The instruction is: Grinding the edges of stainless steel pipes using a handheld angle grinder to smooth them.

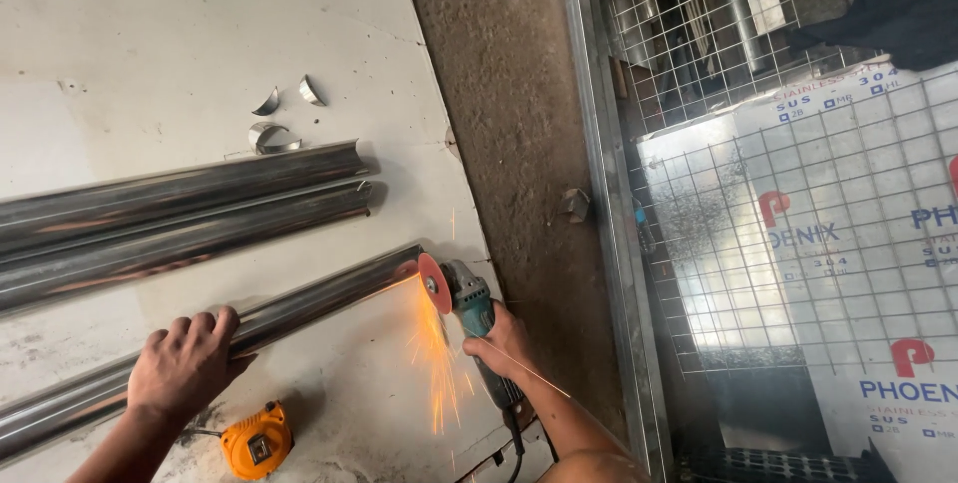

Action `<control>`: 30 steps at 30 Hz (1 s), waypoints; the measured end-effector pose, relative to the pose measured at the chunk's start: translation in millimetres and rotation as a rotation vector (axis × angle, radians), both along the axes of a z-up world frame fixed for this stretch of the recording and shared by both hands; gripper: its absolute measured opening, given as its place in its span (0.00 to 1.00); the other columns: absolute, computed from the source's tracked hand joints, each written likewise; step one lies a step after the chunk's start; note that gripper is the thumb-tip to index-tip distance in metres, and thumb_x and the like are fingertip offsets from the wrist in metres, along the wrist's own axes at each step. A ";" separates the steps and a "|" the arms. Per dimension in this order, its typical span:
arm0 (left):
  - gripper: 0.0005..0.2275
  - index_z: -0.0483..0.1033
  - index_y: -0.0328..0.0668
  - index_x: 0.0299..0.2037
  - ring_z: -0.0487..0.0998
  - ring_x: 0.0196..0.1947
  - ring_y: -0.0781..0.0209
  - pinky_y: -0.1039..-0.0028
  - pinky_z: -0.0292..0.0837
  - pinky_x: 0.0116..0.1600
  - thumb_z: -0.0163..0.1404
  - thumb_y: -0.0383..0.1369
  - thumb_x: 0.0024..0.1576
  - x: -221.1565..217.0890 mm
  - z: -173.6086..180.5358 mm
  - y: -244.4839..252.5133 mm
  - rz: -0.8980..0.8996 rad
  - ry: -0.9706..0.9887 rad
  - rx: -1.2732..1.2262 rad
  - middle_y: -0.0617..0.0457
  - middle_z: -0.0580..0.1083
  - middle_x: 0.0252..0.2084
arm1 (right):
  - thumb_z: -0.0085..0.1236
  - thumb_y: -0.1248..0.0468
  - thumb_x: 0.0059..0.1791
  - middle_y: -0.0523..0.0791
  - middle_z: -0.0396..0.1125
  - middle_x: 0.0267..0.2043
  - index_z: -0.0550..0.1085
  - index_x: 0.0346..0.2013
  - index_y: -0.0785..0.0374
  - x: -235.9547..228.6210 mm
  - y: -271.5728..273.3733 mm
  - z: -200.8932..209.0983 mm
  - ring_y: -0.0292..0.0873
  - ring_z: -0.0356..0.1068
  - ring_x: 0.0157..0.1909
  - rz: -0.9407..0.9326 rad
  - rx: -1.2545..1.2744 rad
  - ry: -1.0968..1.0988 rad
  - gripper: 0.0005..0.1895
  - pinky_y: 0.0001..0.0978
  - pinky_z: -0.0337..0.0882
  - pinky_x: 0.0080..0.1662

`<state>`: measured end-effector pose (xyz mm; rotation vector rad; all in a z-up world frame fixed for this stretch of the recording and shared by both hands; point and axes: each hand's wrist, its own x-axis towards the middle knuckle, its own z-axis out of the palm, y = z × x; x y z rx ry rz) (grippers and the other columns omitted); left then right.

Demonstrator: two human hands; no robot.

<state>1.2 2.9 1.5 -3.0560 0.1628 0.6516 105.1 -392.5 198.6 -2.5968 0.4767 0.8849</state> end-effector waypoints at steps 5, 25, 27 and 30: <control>0.35 0.57 0.55 0.63 0.80 0.47 0.61 0.69 0.82 0.48 0.44 0.66 0.52 -1.1 -5.4 -1.1 0.012 -0.089 -0.009 0.57 0.75 0.51 | 0.60 0.58 0.26 0.41 0.66 0.30 0.72 0.38 0.56 4.6 -5.4 -18.5 0.43 0.64 0.32 -0.045 -0.017 -0.035 0.25 0.36 0.64 0.35; 0.36 0.66 0.57 0.53 0.78 0.38 0.62 0.70 0.73 0.40 0.43 0.71 0.44 -13.7 -6.2 -18.6 0.059 -0.415 0.147 0.63 0.74 0.38 | 0.65 0.58 0.30 0.44 0.63 0.29 0.72 0.36 0.56 2.7 -17.9 -19.2 0.46 0.64 0.29 -0.234 0.275 -0.110 0.21 0.42 0.64 0.30; 0.31 0.65 0.54 0.56 0.80 0.39 0.63 0.69 0.77 0.43 0.41 0.65 0.52 -7.0 4.7 -18.7 0.064 -0.265 0.128 0.61 0.77 0.42 | 0.63 0.58 0.28 0.41 0.59 0.24 0.66 0.26 0.55 6.0 -16.6 -16.3 0.42 0.60 0.26 -0.143 0.248 -0.142 0.17 0.37 0.60 0.29; 0.30 0.66 0.56 0.53 0.82 0.41 0.61 0.69 0.78 0.46 0.45 0.66 0.48 3.8 -1.1 -10.2 0.044 -0.256 0.096 0.61 0.78 0.43 | 0.62 0.57 0.28 0.41 0.60 0.27 0.65 0.28 0.54 6.5 -13.3 -11.6 0.43 0.62 0.29 -0.097 0.172 -0.121 0.19 0.36 0.61 0.32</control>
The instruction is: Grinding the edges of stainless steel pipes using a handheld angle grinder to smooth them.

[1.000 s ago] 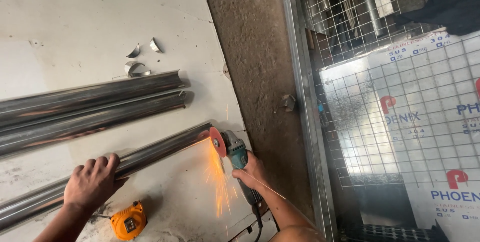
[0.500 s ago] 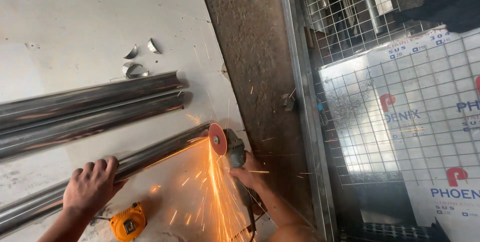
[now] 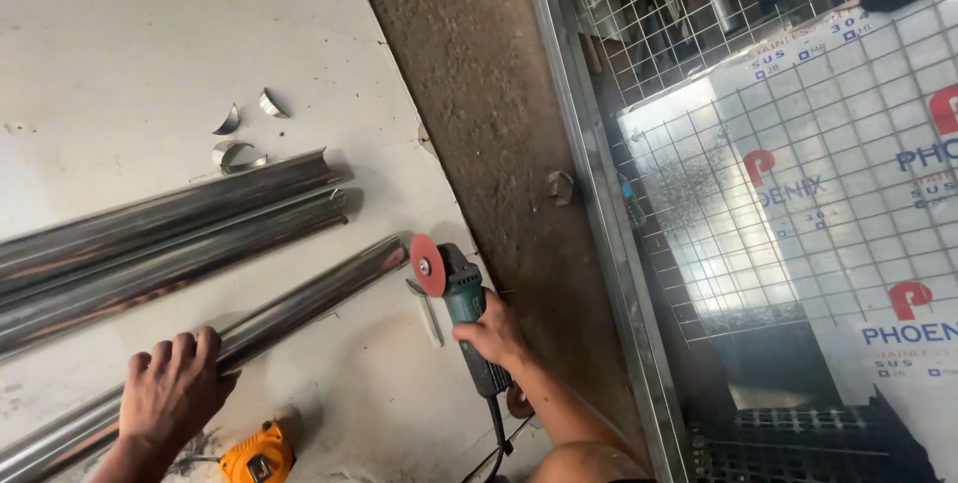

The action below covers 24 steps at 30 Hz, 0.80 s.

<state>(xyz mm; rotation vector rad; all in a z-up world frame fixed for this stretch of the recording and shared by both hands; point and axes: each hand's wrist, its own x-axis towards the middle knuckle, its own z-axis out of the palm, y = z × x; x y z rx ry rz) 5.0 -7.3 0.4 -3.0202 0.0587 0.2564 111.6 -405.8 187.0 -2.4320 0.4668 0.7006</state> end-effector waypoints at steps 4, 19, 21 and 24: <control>0.32 0.63 0.60 0.57 0.82 0.47 0.56 0.64 0.84 0.50 0.48 0.65 0.48 23.0 6.0 13.5 -0.035 0.183 -0.164 0.59 0.76 0.48 | 0.62 0.57 0.29 0.42 0.61 0.32 0.66 0.34 0.55 0.1 3.7 3.3 0.44 0.63 0.32 -0.031 0.005 0.054 0.22 0.36 0.63 0.32; 0.29 0.62 0.58 0.60 0.79 0.52 0.58 0.63 0.86 0.51 0.50 0.59 0.51 27.2 22.1 12.0 0.031 0.335 -0.244 0.60 0.74 0.52 | 0.61 0.60 0.30 0.40 0.59 0.25 0.65 0.30 0.55 4.4 13.3 3.8 0.40 0.59 0.27 0.020 0.023 0.041 0.18 0.34 0.60 0.31; 0.29 0.62 0.58 0.60 0.79 0.53 0.58 0.64 0.86 0.52 0.48 0.59 0.52 28.4 26.3 12.0 0.025 0.349 -0.235 0.61 0.74 0.53 | 0.60 0.59 0.30 0.41 0.60 0.27 0.65 0.31 0.55 5.3 15.1 6.1 0.42 0.61 0.29 0.024 -0.006 0.070 0.19 0.34 0.62 0.31; 0.31 0.63 0.57 0.59 0.81 0.49 0.58 0.63 0.87 0.46 0.50 0.60 0.49 19.7 1.9 14.3 -0.013 0.209 -0.203 0.61 0.74 0.49 | 0.60 0.59 0.29 0.40 0.61 0.26 0.66 0.30 0.55 4.3 14.1 1.2 0.40 0.61 0.28 0.032 -0.012 0.055 0.18 0.35 0.61 0.31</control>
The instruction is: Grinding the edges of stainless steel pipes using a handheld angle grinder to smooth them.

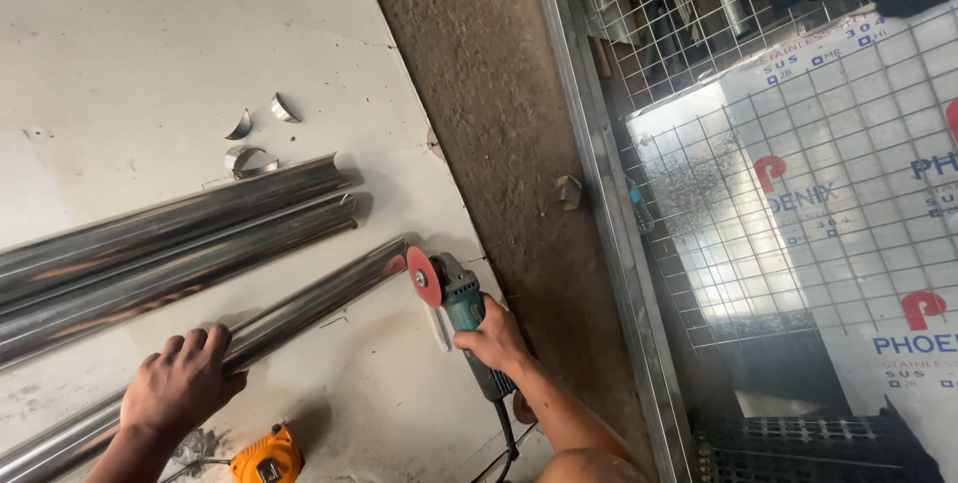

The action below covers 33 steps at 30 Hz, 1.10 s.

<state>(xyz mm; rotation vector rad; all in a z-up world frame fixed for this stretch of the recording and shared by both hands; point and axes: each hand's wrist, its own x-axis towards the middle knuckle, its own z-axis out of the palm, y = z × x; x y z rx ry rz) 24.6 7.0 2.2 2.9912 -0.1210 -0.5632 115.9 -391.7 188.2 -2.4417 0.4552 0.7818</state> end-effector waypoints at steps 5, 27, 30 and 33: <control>0.30 0.60 0.58 0.60 0.80 0.52 0.59 0.65 0.86 0.51 0.49 0.59 0.51 5.3 17.5 -0.2 0.006 0.094 -0.008 0.60 0.74 0.53 | 0.60 0.59 0.30 0.40 0.61 0.26 0.66 0.31 0.55 0.6 -1.3 -3.4 0.41 0.61 0.29 0.003 0.002 -0.004 0.19 0.35 0.61 0.31; 0.33 0.59 0.58 0.60 0.78 0.54 0.59 0.65 0.84 0.51 0.52 0.62 0.48 2.4 0.9 2.0 -0.004 0.063 0.006 0.60 0.72 0.55 | 0.61 0.62 0.30 0.38 0.56 0.22 0.62 0.26 0.54 6.2 -0.7 -10.9 0.39 0.55 0.25 0.013 0.031 -0.020 0.18 0.35 0.57 0.29; 0.33 0.59 0.56 0.61 0.78 0.52 0.58 0.65 0.85 0.50 0.50 0.60 0.50 3.6 3.5 2.1 -0.011 0.061 0.001 0.58 0.73 0.54 | 0.60 0.61 0.29 0.40 0.58 0.24 0.64 0.29 0.55 8.1 5.8 -3.6 0.40 0.57 0.25 -0.015 0.004 0.016 0.18 0.35 0.58 0.29; 0.31 0.59 0.56 0.60 0.78 0.54 0.59 0.65 0.84 0.52 0.49 0.60 0.51 4.5 7.0 1.4 0.004 0.092 -0.007 0.59 0.72 0.55 | 0.62 0.57 0.28 0.39 0.59 0.25 0.65 0.27 0.55 6.8 -4.3 -18.9 0.40 0.58 0.28 0.017 -0.008 -0.035 0.19 0.36 0.59 0.31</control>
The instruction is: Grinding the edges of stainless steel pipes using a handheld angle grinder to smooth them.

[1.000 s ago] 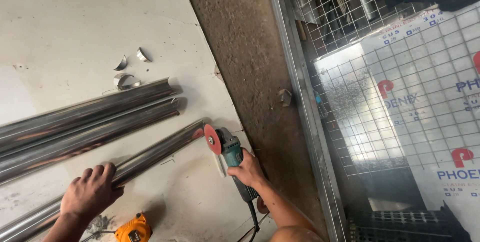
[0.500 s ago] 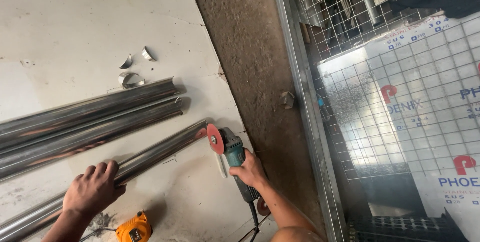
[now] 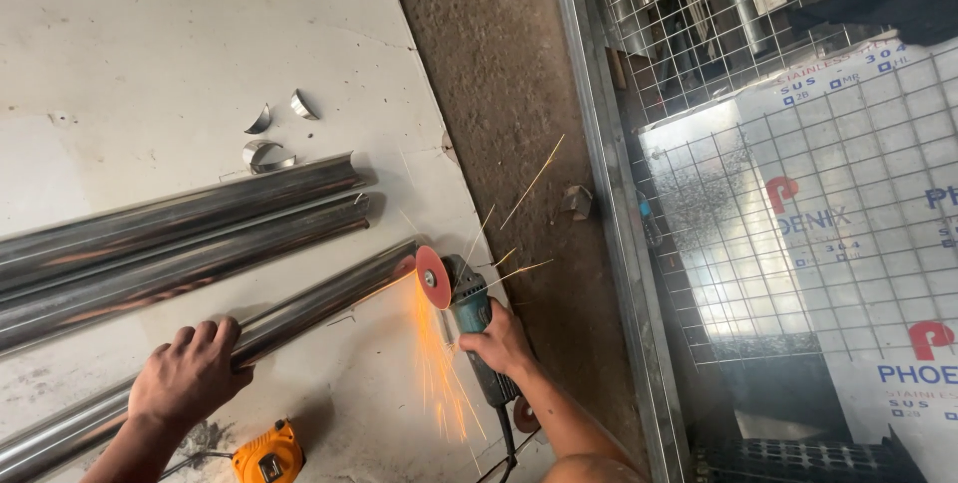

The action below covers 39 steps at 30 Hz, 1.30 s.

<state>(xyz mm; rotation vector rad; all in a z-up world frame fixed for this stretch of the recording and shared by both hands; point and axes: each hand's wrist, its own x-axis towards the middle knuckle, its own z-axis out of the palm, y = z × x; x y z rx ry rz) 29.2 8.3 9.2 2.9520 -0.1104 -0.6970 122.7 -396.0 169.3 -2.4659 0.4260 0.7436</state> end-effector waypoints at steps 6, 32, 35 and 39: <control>0.35 0.59 0.55 0.61 0.79 0.53 0.58 0.66 0.85 0.52 0.54 0.61 0.48 -1.4 -2.4 0.4 -0.008 -0.023 -0.017 0.59 0.73 0.56 | 0.62 0.61 0.30 0.39 0.59 0.25 0.65 0.27 0.55 1.9 -3.5 -9.5 0.40 0.54 0.28 0.005 0.069 -0.011 0.17 0.38 0.56 0.31; 0.30 0.61 0.56 0.57 0.82 0.49 0.55 0.65 0.83 0.53 0.43 0.64 0.52 -18.9 -0.1 -15.7 0.026 -0.068 0.064 0.59 0.76 0.49 | 0.63 0.57 0.30 0.43 0.64 0.30 0.71 0.36 0.56 -10.5 13.0 26.2 0.43 0.64 0.30 -0.227 0.147 0.031 0.21 0.37 0.64 0.32; 0.29 0.63 0.56 0.55 0.82 0.46 0.56 0.67 0.82 0.50 0.42 0.64 0.53 -19.2 1.6 -16.5 0.018 -0.122 0.092 0.60 0.76 0.46 | 0.63 0.56 0.30 0.42 0.63 0.29 0.69 0.34 0.55 -13.5 6.7 21.0 0.42 0.63 0.29 -0.182 0.095 0.032 0.21 0.36 0.63 0.30; 0.28 0.64 0.54 0.54 0.83 0.43 0.58 0.68 0.83 0.46 0.43 0.63 0.53 -19.9 1.8 -17.9 0.003 -0.173 0.126 0.60 0.77 0.43 | 0.64 0.55 0.30 0.42 0.63 0.30 0.69 0.34 0.54 -21.0 -1.9 11.0 0.43 0.63 0.30 -0.160 0.075 0.045 0.21 0.36 0.63 0.31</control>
